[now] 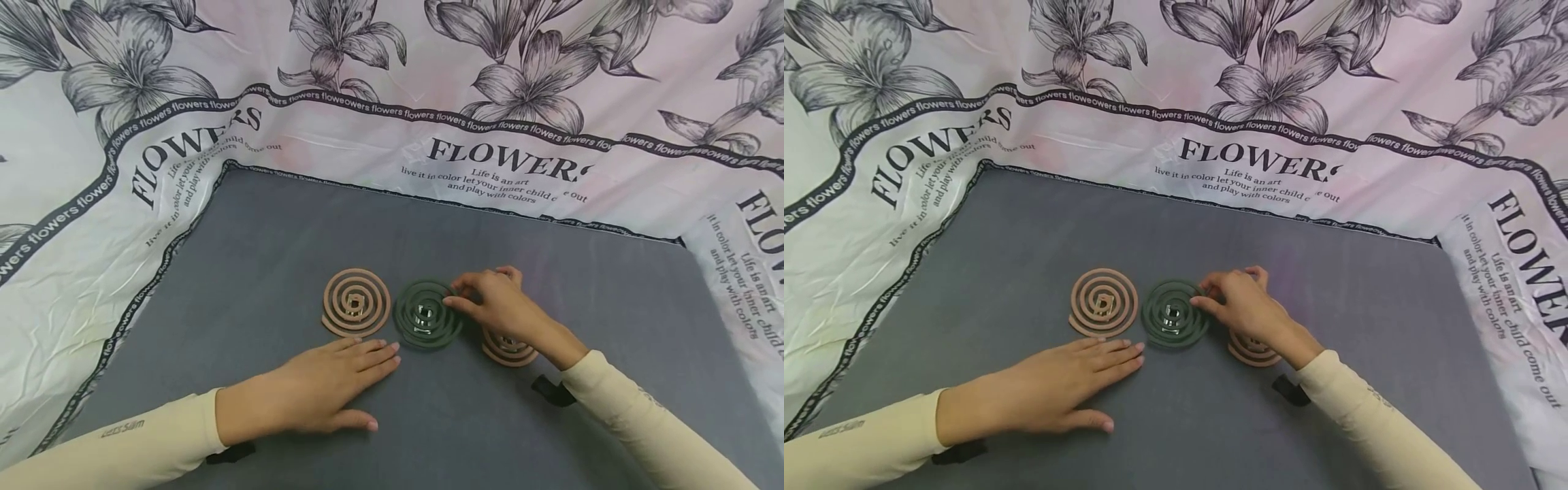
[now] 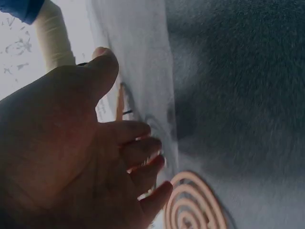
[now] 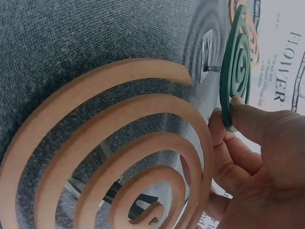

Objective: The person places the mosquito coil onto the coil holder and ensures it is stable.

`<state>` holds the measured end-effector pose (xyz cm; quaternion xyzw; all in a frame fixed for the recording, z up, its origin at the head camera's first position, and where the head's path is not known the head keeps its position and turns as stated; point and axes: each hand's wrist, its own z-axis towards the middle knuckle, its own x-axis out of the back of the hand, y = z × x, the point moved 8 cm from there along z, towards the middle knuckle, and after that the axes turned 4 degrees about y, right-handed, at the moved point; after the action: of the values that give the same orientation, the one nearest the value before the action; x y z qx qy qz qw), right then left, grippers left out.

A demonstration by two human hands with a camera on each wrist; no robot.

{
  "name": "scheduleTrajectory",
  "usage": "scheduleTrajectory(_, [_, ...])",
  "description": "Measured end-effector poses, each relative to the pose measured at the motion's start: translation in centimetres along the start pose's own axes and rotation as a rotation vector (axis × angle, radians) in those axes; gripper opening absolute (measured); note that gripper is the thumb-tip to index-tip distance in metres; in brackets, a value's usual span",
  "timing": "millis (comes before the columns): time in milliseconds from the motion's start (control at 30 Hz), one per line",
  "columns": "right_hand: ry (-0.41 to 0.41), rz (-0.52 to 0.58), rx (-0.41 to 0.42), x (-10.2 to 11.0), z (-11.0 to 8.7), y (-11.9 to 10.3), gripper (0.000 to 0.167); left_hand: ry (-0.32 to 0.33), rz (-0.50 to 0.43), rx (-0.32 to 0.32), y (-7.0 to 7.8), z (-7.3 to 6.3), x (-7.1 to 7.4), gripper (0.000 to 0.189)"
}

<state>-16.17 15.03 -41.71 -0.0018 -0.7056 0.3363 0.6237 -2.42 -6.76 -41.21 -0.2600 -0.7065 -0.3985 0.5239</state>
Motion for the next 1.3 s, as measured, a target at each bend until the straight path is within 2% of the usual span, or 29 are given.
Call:
scheduleTrajectory(167, [-0.003,-0.004,0.004,-0.1,0.1,-0.1,0.022,-0.059,0.033,0.047,-0.4,0.9,-2.1,0.087])
scheduleTrajectory(300, [-0.012,-0.010,0.004,0.1,0.1,-0.2,0.023,-0.044,0.101,0.050,-0.3,1.8,-3.1,0.089])
scheduleTrajectory(500, [-0.025,-0.018,0.002,0.0,0.0,-0.1,0.023,-0.026,0.144,0.048,0.1,3.3,-4.0,0.093])
scheduleTrajectory(900, [-0.043,-0.007,-0.001,-0.3,0.3,-0.2,0.024,-0.044,0.216,0.067,0.2,4.3,-4.5,0.093])
scheduleTrajectory(1300, [-0.085,0.048,-0.010,-0.6,0.2,-0.3,0.021,-0.078,0.139,0.081,-0.2,4.6,-4.7,0.093])
